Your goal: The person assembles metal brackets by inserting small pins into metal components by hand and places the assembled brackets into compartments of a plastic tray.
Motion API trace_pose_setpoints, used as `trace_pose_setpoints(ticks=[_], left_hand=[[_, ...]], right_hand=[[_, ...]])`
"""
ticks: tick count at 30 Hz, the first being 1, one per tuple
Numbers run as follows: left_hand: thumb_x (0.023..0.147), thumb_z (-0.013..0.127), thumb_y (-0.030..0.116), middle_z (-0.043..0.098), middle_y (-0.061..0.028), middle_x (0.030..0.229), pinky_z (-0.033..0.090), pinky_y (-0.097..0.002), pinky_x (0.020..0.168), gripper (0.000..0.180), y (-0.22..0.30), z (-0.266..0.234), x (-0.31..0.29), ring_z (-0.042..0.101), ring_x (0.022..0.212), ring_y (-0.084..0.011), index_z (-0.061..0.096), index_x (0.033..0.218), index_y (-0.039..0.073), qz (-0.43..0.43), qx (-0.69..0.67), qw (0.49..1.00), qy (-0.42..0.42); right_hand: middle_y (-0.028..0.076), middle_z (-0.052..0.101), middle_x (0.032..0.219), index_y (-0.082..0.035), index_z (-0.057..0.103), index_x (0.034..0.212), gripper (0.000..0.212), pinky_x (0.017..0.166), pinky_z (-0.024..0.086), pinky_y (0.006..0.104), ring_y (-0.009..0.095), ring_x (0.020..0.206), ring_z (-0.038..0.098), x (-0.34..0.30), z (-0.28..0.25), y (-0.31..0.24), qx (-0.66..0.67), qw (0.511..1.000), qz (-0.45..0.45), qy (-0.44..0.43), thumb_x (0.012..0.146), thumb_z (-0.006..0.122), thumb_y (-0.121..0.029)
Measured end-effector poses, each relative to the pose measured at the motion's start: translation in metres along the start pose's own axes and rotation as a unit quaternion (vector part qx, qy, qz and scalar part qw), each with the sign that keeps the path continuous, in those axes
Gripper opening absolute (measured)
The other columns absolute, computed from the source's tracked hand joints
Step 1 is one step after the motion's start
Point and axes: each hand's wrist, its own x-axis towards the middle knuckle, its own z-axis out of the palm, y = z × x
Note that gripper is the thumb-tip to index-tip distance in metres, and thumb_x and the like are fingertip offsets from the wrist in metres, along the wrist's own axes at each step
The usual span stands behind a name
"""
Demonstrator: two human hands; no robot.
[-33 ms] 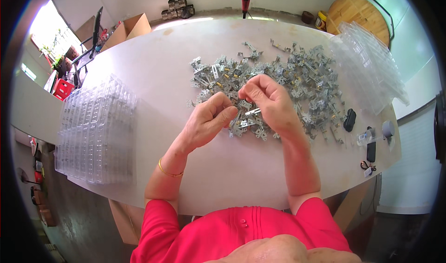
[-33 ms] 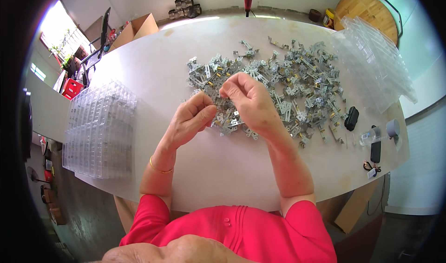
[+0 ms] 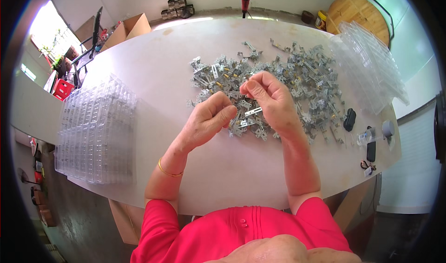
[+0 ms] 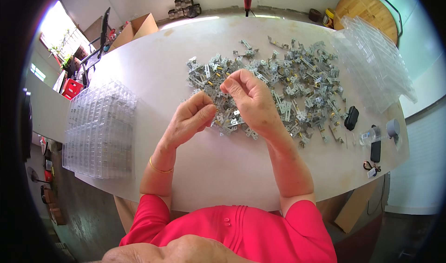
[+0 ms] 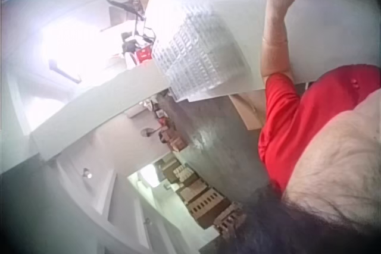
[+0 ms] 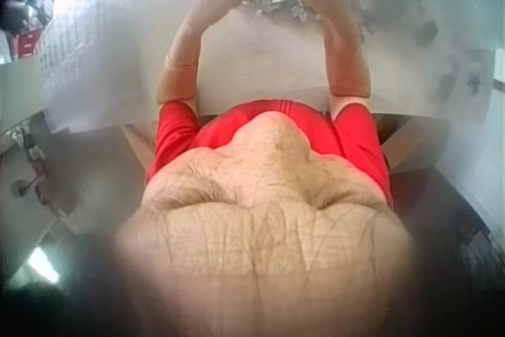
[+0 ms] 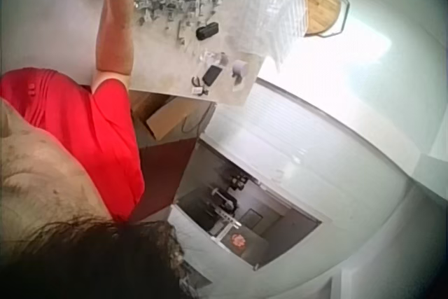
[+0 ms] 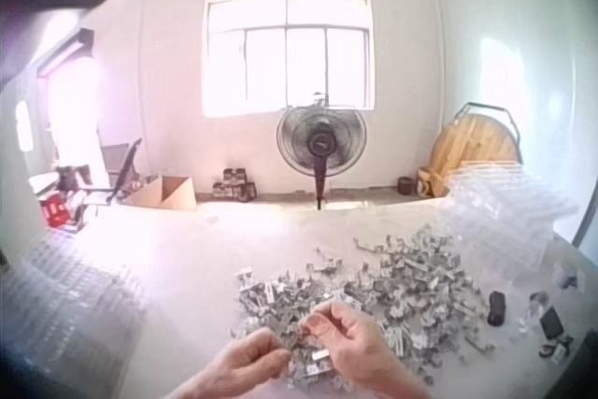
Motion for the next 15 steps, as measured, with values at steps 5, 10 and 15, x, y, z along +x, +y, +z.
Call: trace_pose_setpoints(ticks=[5,10,15], left_hand=[[0.104,0.056,0.029,0.054,0.0007,0.067,0.027,-0.0195,0.043,0.027,0.003,-0.013,0.003,0.038,0.05,-0.0021,0.054,0.089,0.007,-0.124,-0.199,0.972,0.012],[0.105,0.052,0.032,0.056,-0.0007,0.067,0.024,-0.0199,0.04,0.03,0.004,-0.016,0.003,0.037,0.043,-0.0034,0.054,0.091,0.007,-0.13,-0.238,0.963,-0.007],[0.107,0.041,0.037,0.065,-0.0158,0.076,0.038,-0.0254,0.038,0.038,-0.006,-0.021,0.006,0.051,0.039,-0.0163,0.057,0.103,0.002,-0.095,-0.329,0.937,-0.07]], right_hand=[[0.005,0.067,0.097,-0.001,0.063,0.096,0.008,0.084,0.049,0.027,0.013,0.092,0.063,-0.005,-0.002,-0.015,-0.045,0.991,-0.123,-0.031,0.097,0.064,-0.009],[0.009,0.067,0.101,0.0,0.064,0.093,0.005,0.084,0.051,0.0301,0.021,0.091,0.065,-0.008,0.001,-0.017,-0.19,0.953,-0.213,-0.103,0.094,0.066,-0.005],[0.007,0.067,0.096,0.0,0.065,0.095,0.003,0.079,0.052,0.0295,0.018,0.088,0.065,-0.006,0.003,-0.013,-0.15,0.965,-0.203,-0.066,0.095,0.065,-0.003]])
